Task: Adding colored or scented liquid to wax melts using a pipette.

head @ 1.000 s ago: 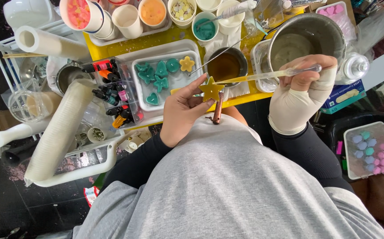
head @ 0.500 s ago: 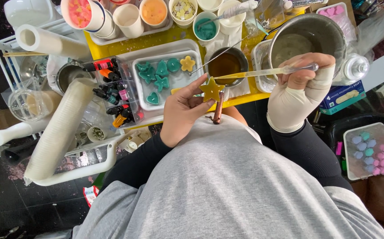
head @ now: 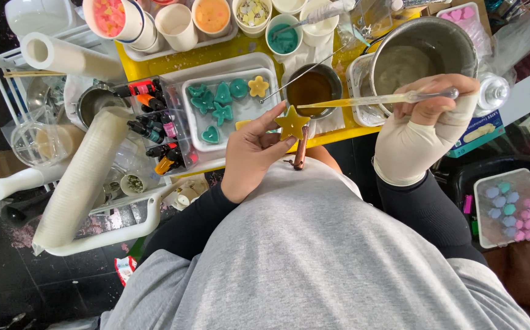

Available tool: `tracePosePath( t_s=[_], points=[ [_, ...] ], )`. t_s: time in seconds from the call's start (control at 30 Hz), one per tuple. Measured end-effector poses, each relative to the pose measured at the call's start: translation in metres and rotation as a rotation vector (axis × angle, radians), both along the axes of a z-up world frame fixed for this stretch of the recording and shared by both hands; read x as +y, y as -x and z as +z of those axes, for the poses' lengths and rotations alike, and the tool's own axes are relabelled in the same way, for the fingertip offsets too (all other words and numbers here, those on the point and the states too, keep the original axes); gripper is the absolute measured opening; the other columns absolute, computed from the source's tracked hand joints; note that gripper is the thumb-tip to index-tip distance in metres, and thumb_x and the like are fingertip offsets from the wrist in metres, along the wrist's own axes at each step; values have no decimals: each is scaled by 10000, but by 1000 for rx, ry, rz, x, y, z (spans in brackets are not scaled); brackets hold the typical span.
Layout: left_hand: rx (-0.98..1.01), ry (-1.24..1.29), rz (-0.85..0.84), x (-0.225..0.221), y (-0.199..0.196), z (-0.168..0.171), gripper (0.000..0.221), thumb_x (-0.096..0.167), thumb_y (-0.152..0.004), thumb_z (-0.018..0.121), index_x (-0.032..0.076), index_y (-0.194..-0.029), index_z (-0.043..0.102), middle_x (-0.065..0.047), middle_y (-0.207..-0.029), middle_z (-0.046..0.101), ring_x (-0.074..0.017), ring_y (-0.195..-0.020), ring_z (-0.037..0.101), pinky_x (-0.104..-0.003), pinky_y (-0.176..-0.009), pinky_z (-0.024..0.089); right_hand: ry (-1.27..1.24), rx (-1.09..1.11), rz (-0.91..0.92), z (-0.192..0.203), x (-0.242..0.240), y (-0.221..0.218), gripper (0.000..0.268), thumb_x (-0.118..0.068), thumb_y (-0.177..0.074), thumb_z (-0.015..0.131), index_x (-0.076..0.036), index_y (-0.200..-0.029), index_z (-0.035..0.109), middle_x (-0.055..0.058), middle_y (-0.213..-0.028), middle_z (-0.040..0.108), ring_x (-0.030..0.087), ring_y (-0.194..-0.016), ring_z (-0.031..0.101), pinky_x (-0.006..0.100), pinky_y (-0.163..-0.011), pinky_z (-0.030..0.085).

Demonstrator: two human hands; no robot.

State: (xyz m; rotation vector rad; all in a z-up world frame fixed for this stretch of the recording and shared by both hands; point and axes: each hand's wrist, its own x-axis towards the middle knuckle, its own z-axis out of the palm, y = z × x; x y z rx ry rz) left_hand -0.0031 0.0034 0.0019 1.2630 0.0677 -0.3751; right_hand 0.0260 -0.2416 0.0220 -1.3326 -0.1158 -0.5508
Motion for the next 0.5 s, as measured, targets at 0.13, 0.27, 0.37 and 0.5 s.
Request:
tracePosePath(
  t_s=[0.13,0.27,0.37,0.5],
  points=[
    [-2,-10,-1,-1,0,1,645,-56,-943,707,40,-1534,468,-106,-1243,697,-127,-986,746,-236,-865,636,-14,-3,12,-7,-8,6,366,-415,-1135,578,-63,-1142,481,62,-827,506,118,-611,425,242,-611,386],
    [-10,-44,-16,-2,0,2,648,-45,-950,717,30,-1544,468,-102,-1212,702,-126,-938,750,-225,-822,619,-25,14,14,-12,-7,11,372,-413,-1145,587,-56,-1144,483,72,-820,516,136,-631,438,246,-624,375],
    [-5,-43,-23,-2,0,2,649,-37,-954,713,29,-1547,458,-98,-1209,705,-124,-937,755,-225,-822,619,-36,10,22,-16,-6,12,367,-409,-1147,593,-57,-1141,486,68,-818,517,140,-640,442,256,-632,377],
    [3,-79,-24,-4,-1,1,659,-30,-935,716,39,-1534,449,-85,-1215,720,-109,-948,757,-229,-834,641,-75,-4,-13,-13,-10,15,364,-418,-1132,595,-71,-1176,494,50,-861,526,99,-624,438,229,-601,364]
  ],
)
